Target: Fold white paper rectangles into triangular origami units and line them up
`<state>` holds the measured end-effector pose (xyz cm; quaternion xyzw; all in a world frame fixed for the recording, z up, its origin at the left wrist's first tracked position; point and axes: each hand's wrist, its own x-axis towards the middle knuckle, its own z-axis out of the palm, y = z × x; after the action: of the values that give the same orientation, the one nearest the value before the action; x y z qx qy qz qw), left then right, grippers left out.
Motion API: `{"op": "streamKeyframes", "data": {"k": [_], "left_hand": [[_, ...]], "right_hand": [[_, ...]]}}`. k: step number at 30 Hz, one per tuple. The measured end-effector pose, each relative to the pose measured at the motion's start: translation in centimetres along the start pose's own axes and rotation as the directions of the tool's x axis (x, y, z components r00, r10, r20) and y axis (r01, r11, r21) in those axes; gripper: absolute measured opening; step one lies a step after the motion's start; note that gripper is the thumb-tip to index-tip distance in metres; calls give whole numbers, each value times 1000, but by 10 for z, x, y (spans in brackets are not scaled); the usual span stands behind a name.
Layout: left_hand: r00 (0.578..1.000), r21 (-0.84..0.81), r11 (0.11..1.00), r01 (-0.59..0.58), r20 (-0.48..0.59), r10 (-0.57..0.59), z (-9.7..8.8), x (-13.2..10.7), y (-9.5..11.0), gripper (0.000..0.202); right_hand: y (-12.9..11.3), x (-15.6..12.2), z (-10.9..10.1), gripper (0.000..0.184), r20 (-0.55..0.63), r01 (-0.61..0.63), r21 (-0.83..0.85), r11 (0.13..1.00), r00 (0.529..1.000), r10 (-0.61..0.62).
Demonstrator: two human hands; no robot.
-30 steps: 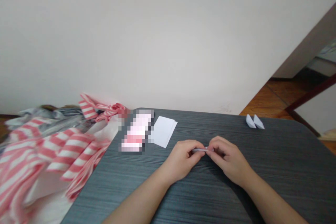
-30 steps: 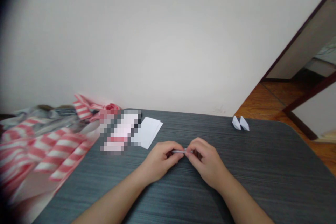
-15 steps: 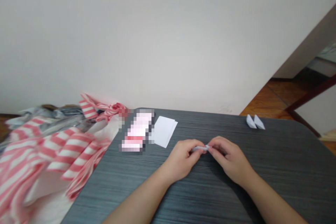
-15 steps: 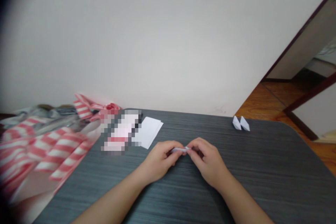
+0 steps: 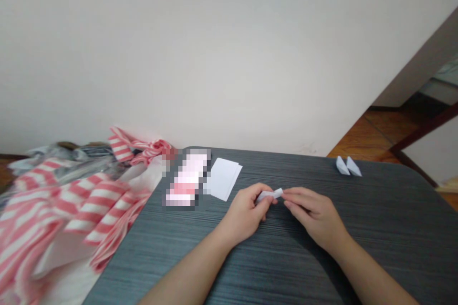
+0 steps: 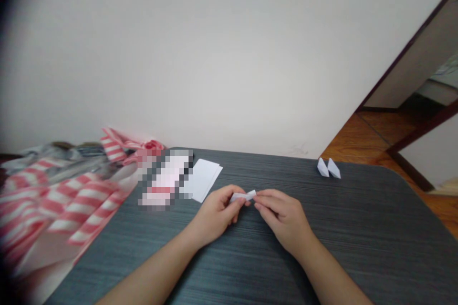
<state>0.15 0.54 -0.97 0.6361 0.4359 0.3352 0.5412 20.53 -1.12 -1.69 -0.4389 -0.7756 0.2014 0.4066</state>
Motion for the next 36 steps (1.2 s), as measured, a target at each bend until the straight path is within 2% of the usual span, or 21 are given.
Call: {"op": "streamKeyframes", "data": {"k": [18, 24, 36], "left_hand": [[1000, -23, 1000, 12, 12, -11, -1, 0, -7, 25], [1000, 22, 1000, -4, 21, 3, 0, 1, -3, 24], [995, 122, 989, -87, 49, 81, -2, -1, 0, 21]], "right_hand": [[1, 1, 1, 20, 39, -10, -3, 1000, 999, 10], [-1, 2, 0, 13, 69, -68, 8, 998, 995, 67], [-4, 5, 1, 9, 99, -80, 20, 997, 992, 78]]}}
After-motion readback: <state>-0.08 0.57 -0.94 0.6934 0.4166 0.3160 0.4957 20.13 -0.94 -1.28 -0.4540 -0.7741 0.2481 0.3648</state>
